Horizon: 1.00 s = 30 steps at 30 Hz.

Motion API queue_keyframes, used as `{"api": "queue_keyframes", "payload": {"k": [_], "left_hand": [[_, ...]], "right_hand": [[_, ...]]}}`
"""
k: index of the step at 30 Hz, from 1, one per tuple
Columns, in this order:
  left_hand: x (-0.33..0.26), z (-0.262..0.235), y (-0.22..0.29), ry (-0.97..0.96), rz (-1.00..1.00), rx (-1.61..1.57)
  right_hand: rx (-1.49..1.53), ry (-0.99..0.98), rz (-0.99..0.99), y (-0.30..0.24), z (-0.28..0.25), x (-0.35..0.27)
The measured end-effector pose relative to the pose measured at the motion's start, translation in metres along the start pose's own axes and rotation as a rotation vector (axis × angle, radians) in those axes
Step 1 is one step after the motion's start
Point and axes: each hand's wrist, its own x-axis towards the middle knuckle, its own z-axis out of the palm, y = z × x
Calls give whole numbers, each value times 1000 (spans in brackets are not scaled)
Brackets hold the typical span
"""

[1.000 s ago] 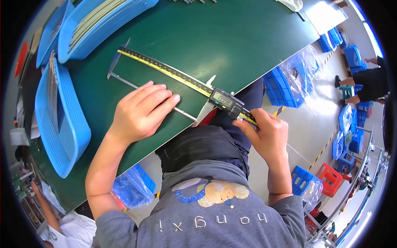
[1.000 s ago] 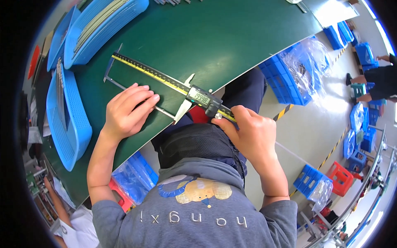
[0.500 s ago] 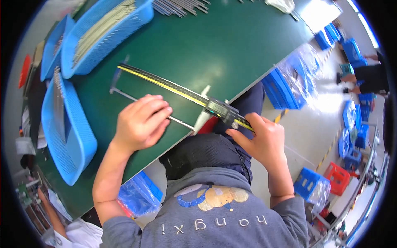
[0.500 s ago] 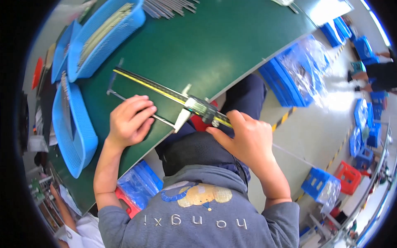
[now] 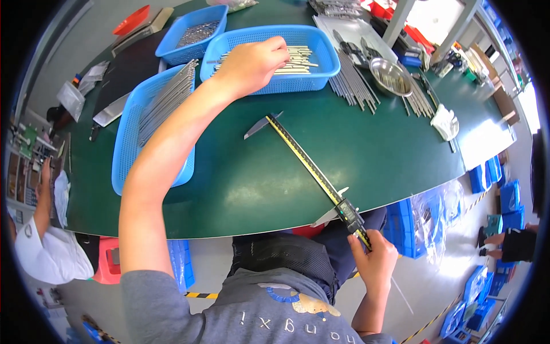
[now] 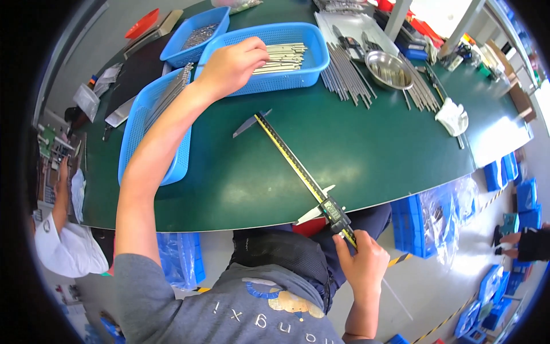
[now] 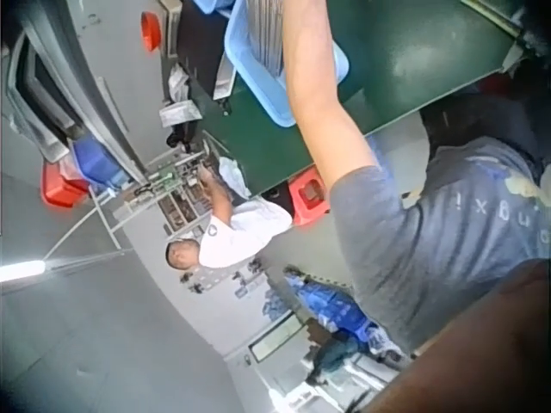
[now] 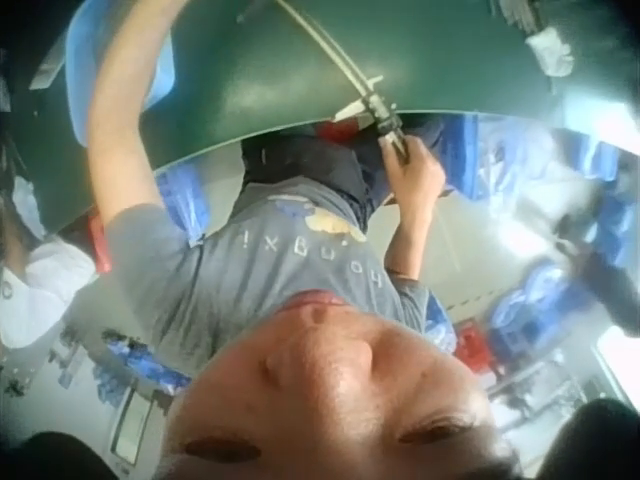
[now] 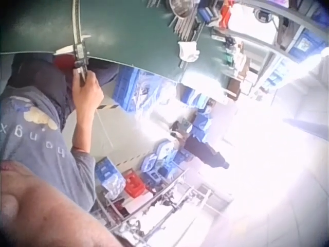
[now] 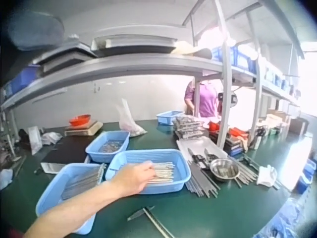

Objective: Measuring the length of metal rods using a digital caliper at a factory workbench.

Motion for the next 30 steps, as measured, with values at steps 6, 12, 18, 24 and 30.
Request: {"api": "queue_keyframes", "payload": {"k": [6, 12, 18, 24, 30], "left_hand": [[-14, 36, -29, -222, -186, -82], [-66, -45, -9, -113, -331, 139], [-142, -89, -13, -238, -695, 164], [-151, -92, -21, -167, -644, 22], [-139, -99, -17, 216, -647, -89]], "right_hand": [[-53, -2, 18, 6, 0, -2], [34, -34, 60, 8, -3, 2], [-20, -45, -24, 8, -5, 9], [-8, -21, -74, 10, -5, 9], [-17, 13, -77, 3, -4, 8]]}}
